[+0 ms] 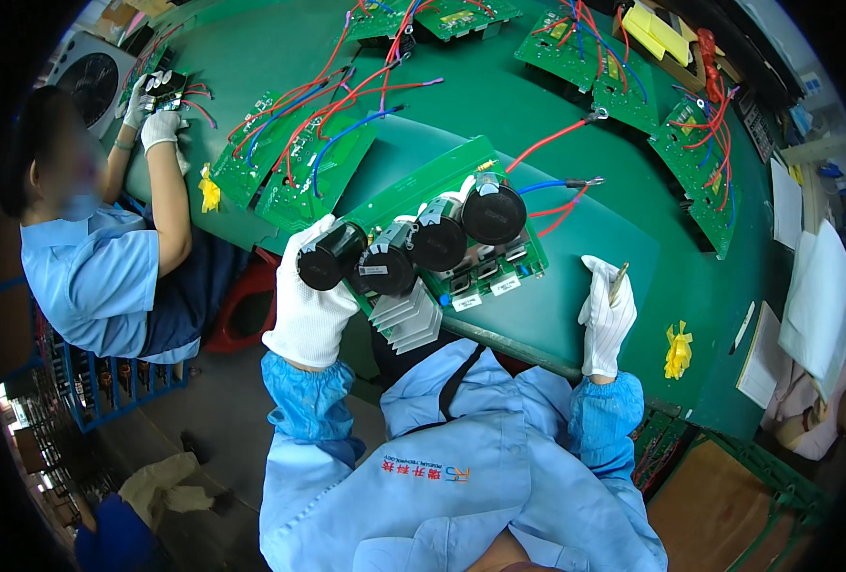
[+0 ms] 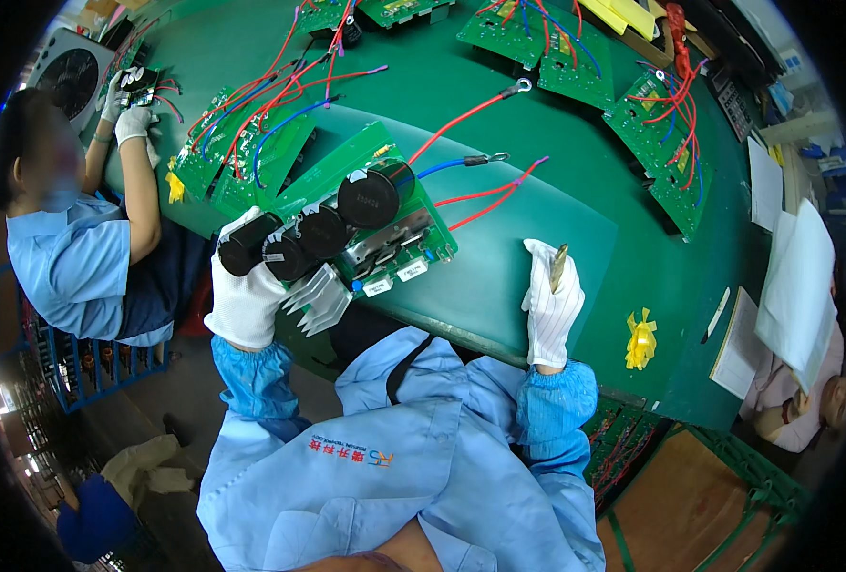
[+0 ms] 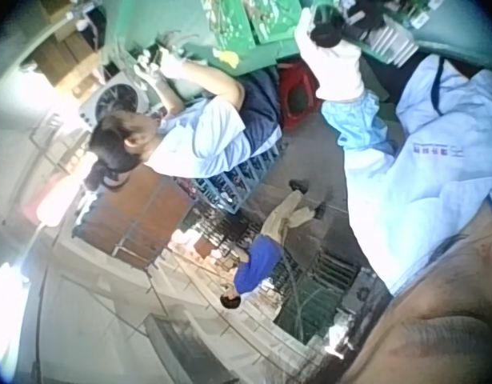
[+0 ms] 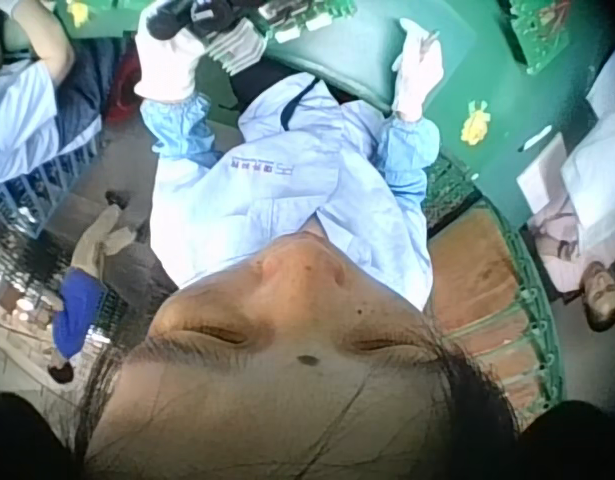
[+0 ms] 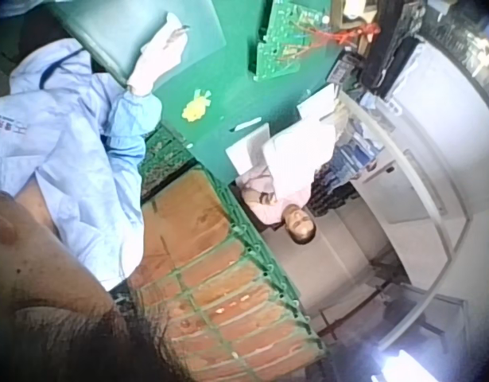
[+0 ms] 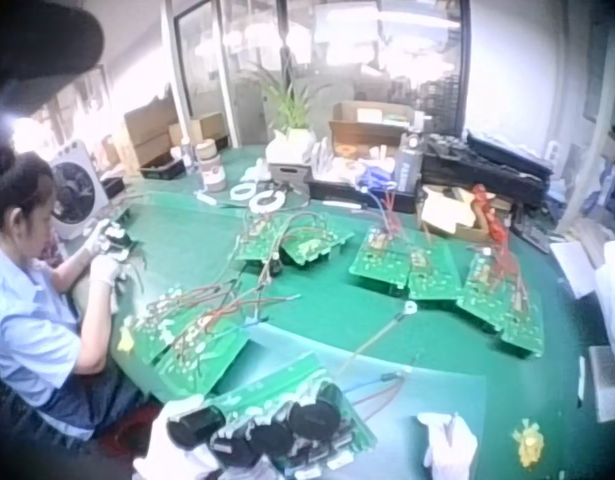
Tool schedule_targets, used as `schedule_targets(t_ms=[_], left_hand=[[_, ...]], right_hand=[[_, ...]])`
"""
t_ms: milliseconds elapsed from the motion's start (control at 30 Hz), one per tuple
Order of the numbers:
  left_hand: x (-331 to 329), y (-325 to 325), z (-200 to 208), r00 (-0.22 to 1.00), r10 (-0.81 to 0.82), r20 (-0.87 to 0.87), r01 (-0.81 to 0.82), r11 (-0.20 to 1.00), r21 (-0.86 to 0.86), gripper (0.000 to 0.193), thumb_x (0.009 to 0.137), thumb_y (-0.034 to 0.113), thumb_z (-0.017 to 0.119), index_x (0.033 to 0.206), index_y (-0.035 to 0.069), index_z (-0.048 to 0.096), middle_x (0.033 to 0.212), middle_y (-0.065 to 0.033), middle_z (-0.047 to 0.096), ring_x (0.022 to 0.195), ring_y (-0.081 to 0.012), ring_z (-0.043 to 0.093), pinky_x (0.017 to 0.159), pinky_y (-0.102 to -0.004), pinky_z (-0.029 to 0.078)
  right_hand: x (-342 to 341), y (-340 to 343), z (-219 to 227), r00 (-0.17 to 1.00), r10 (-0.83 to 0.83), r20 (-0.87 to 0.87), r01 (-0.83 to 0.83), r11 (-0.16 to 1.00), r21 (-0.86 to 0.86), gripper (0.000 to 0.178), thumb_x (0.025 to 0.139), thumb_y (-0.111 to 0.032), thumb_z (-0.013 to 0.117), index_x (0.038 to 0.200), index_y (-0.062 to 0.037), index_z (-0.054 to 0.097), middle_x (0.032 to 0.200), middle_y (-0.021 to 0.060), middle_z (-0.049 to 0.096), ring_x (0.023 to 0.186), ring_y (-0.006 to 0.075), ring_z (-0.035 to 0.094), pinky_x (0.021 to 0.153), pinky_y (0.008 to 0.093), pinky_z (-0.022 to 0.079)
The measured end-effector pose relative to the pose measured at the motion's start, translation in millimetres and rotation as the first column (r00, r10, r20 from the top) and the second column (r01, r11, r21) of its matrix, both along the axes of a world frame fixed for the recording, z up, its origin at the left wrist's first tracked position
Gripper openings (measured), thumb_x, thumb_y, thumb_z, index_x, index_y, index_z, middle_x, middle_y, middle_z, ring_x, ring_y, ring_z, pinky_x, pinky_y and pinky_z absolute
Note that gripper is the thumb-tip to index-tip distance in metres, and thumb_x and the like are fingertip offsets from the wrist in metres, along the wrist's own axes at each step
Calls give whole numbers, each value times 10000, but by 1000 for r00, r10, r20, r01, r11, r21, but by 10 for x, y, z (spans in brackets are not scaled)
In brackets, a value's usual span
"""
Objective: Assembling electronic components onto printed circuit boards (PCBs) and securing them with a screwdriver at an industrial workbench.
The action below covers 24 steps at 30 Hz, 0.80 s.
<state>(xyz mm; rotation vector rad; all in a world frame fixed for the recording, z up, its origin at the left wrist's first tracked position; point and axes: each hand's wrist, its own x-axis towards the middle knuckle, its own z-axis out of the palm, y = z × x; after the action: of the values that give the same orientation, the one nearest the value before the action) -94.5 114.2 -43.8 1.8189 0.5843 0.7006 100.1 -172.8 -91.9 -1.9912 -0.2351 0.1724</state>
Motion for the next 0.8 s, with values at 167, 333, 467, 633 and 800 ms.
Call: schedule_targets(t_ms=[167, 333, 467, 633, 800], left_hand=[[-7, 14, -48, 993, 71, 90, -35, 934, -357, 439, 925, -61, 695, 1331, -22, 533, 1259, -162, 647, 1159, -217, 659, 1031, -362, 543], [28, -11, 26, 997, 13, 71, 10, 952, -306, 445, 926, -79, 677, 1340, -19, 526, 1288, -157, 633, 1193, -227, 646, 1050, -364, 533], [-33, 17, -114, 995, 63, 73, -47, 978, -204, 465, 921, -54, 685, 1353, -13, 519, 1294, -153, 631, 1203, -238, 639, 1047, -371, 530], [-140, 90, -218, 999, 25, 47, -28, 998, 61, 500, 873, -75, 664, 1350, 10, 539, 1291, -152, 636, 1200, -259, 647, 1051, -386, 524], [-146, 56, -214, 995, 20, 93, -23, 999, 33, 715, 689, -197, 700, 1345, 62, 582, 1339, -152, 613, 1277, -286, 612, 1110, -393, 477]], right_hand=[[7, -16, 0, 1000, -1, -15, 0, 1000, -11, 187, 1017, -124, 613, 1135, -36, 728, 763, 9, 628, 467, 66, 448, 452, 264, 371], [21, -26, -43, 1000, -6, -5, 6, 1000, -6, 203, 1034, -161, 603, 1129, -32, 727, 742, -4, 614, 466, 49, 429, 458, 252, 355], [-1, 19, -11, 1000, -13, 10, 13, 1000, 11, 259, 1068, -236, 586, 1127, -25, 723, 691, -26, 579, 470, 20, 391, 469, 228, 322], [17, -26, -45, 1000, -5, -4, 5, 1000, 2, 187, 1015, -123, 616, 1128, -15, 719, 796, 17, 655, 464, 61, 444, 458, 261, 373], [17, -21, -23, 999, -12, -42, 12, 1000, 3, 192, 1017, -126, 615, 1132, -7, 713, 824, 25, 677, 464, 62, 448, 459, 258, 377]])
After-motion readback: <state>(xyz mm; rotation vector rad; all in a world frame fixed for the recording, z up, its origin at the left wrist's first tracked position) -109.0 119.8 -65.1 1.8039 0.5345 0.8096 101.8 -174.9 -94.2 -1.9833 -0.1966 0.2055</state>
